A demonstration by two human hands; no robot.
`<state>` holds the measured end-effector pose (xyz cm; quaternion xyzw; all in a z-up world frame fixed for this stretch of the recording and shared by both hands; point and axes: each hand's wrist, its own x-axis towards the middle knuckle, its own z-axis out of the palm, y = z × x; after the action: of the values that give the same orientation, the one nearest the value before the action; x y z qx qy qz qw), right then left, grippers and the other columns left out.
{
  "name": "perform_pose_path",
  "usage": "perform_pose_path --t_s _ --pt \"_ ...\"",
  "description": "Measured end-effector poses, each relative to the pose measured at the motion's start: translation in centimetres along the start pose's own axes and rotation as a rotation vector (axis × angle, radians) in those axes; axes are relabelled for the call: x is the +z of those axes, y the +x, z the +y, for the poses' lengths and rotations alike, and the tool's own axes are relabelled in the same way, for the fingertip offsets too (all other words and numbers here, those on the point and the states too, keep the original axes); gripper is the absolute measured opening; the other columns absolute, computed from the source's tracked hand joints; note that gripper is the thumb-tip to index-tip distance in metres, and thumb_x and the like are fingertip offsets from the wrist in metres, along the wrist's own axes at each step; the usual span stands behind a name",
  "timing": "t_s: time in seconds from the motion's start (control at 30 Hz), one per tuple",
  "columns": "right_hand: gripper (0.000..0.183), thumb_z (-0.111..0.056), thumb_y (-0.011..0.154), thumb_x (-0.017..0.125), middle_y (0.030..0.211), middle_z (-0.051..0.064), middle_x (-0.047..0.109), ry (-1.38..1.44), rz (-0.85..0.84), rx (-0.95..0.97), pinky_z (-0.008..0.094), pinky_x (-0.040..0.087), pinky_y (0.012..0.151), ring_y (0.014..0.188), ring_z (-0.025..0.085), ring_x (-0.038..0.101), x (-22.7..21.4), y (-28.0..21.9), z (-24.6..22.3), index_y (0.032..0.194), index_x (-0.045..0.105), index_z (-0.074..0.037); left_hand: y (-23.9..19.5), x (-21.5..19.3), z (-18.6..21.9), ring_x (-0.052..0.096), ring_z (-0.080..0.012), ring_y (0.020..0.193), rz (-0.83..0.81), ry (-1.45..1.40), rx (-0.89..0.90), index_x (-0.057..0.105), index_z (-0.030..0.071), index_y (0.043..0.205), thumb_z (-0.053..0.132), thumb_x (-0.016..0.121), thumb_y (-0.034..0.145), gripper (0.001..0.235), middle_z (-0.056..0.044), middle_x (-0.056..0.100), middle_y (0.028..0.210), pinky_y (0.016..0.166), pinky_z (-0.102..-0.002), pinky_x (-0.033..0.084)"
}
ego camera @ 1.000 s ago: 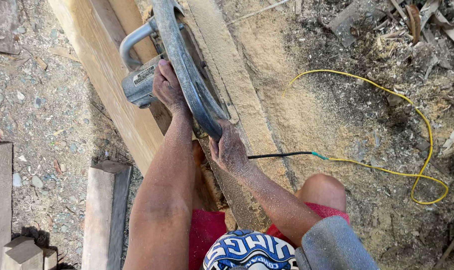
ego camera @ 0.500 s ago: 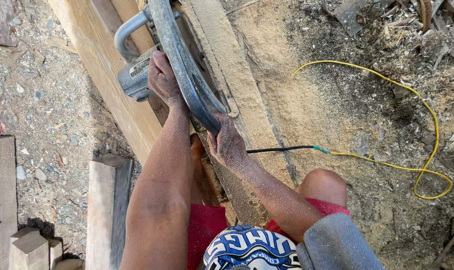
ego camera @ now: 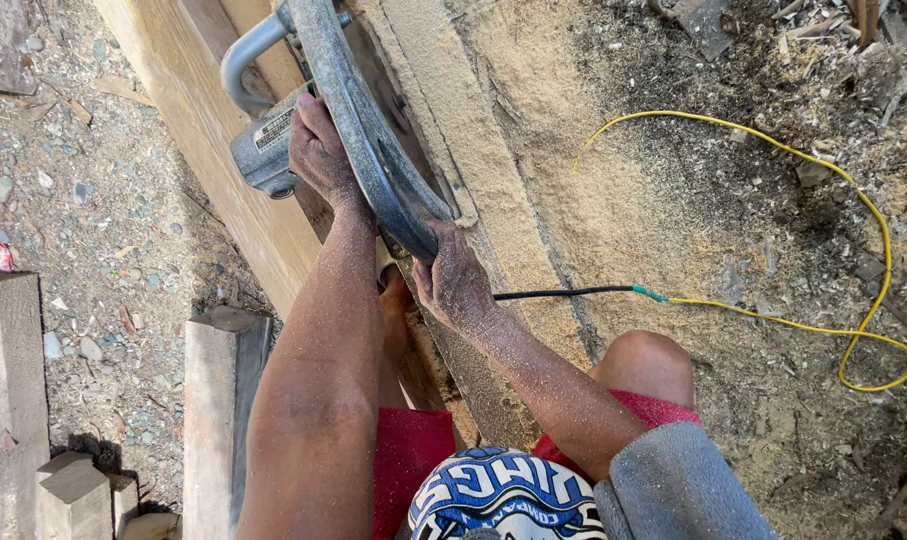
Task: The person uses a circular saw to cut a long plank of wood. They guide the saw along a marked line on the wood, creating a straight cut while kneeling on the ground. The person adjusts their position and grip as they progress through the cut.
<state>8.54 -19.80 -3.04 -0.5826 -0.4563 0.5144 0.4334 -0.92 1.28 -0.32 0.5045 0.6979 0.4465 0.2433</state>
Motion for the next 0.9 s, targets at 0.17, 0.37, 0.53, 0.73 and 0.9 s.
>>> perform_pose_path --t_s 0.17,0.37,0.53,0.73,0.9 --pt "0.059 -0.063 0.106 0.038 0.078 0.0 0.049 0.58 -0.08 0.259 0.025 0.048 0.053 0.06 0.01 0.051 0.1 0.8 -1.3 0.135 0.043 -0.012 0.4 0.4 0.0 0.072 -0.0184 0.068 0.023 0.021 -0.011 0.073 0.005 0.091 0.047 0.04 0.108 0.056 -0.008 0.076 0.077 0.066 -0.038 0.056" --pt "0.065 -0.068 0.103 0.037 0.081 -0.001 0.045 0.608 -0.081 0.11 0.022 0.045 0.053 0.061 0.007 0.047 0.0 0.8 -1.3 0.136 0.043 -0.013 0.4 0.6 0.0 0.073 -0.0187 0.07 0.046 0.028 0.005 0.074 0.006 0.092 0.049 0.041 0.108 0.056 -0.007 0.076 0.079 0.066 -0.038 0.057" --pt "0.066 -0.068 0.103 0.04 0.081 -0.001 0.046 0.664 -0.064 0.235 0.022 0.046 0.052 0.061 0.007 0.047 0.0 1.2 -1.1 0.132 0.046 -0.01 0.5 0.8 0.0 0.074 -0.0183 0.07 0.053 0.031 -0.008 0.075 0.007 0.091 0.049 0.04 0.107 0.056 -0.007 0.076 0.078 0.066 -0.038 0.058" --pt "0.064 -0.066 0.105 0.035 0.079 -0.002 0.046 0.421 -0.046 0.098 0.022 0.048 0.053 0.061 0.006 0.049 -0.2 1.2 -1.3 0.137 0.042 -0.011 0.9 0.8 -0.2 0.073 -0.0183 0.069 0.037 0.043 0.049 0.074 0.007 0.091 0.047 0.039 0.108 0.056 -0.007 0.076 0.078 0.066 -0.038 0.057" --pt "0.059 -0.061 0.107 0.035 0.078 -0.001 0.047 0.447 -0.076 0.202 0.023 0.046 0.05 0.06 0.007 0.049 -0.4 1.3 -2.0 0.135 0.044 -0.01 0.9 0.8 -0.3 0.073 -0.0184 0.068 0.05 0.049 0.023 0.072 0.007 0.088 0.046 0.04 0.108 0.055 -0.007 0.076 0.077 0.065 -0.038 0.057"
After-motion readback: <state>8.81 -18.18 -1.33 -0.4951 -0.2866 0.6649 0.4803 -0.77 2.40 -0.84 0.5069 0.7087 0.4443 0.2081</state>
